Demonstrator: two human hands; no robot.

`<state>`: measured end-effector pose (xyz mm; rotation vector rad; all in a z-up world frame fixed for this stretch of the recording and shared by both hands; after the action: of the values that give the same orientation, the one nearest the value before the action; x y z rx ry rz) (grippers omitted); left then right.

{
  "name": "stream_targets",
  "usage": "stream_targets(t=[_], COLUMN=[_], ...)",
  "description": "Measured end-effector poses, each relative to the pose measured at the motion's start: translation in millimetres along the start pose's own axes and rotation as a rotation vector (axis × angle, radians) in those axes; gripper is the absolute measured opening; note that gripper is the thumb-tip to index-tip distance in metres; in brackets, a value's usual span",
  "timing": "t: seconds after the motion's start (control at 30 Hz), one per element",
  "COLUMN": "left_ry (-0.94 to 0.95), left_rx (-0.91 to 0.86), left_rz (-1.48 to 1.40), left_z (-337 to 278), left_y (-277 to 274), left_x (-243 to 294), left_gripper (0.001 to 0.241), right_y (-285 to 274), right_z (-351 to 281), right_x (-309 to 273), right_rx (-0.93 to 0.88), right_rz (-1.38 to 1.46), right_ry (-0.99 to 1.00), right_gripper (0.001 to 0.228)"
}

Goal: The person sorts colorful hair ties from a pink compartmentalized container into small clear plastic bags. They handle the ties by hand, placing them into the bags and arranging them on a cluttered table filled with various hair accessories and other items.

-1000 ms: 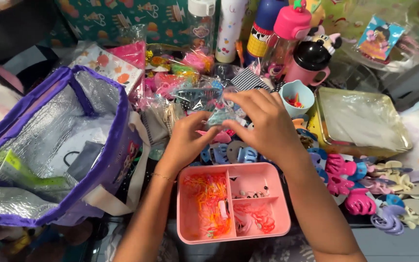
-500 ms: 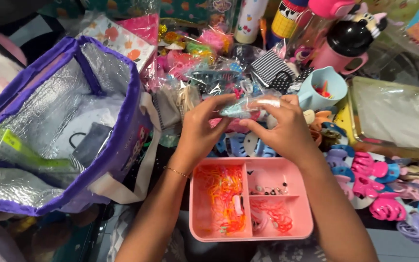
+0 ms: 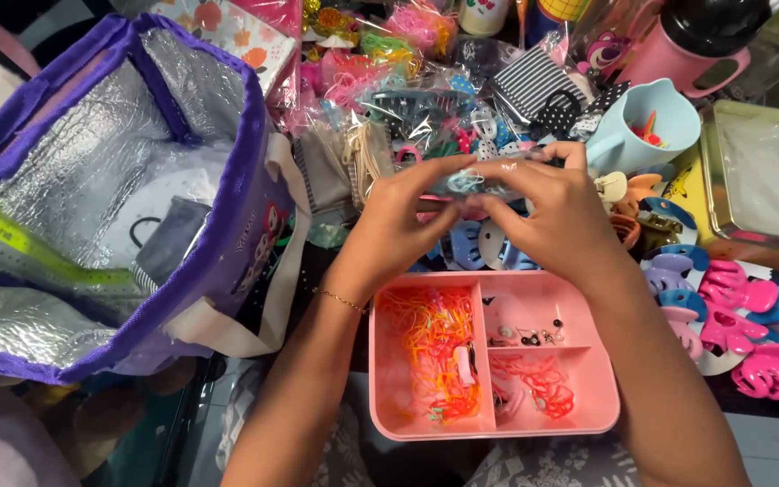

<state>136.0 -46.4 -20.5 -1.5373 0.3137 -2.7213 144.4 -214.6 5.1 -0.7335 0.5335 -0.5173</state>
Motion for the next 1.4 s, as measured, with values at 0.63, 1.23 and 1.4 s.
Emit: stream_targets(t=[0.63, 1.23, 1.4], left_ry=[-0.182, -0.175, -0.34], left_rx=[-0.17, -0.072, -0.079], left_rz=[0.274, 0.213, -0.79], left_z=[-3.1, -0.6, -1.8], left_y=[7.7, 6.8, 9.8], left_x=[-23.4, -18.0, -52.2], left_gripper=[0.076, 0.048, 0.053], right_y=[13.3, 2.8, -7.5], right_z=[-1.7, 3.1, 4.3], right_x=[-3.2, -17.0, -23.9], right_rx=[-0.145, 0.031, 0.157], right_rz=[-0.024, -0.038, -0.012], right_ry=[-0.019, -0.104, -0.22], right_gripper=[0.009, 0.018, 0.028])
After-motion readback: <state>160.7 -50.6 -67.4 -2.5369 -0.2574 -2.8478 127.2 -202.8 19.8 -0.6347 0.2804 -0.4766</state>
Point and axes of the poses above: each hand's wrist, its own z-axis towards the middle knuckle, its own y-axis out of the palm, x = y × z, the point moved 5 cm from there along z, towards the middle knuckle, and after that the axes turned 3 degrees about x, right-handed, at the moved point
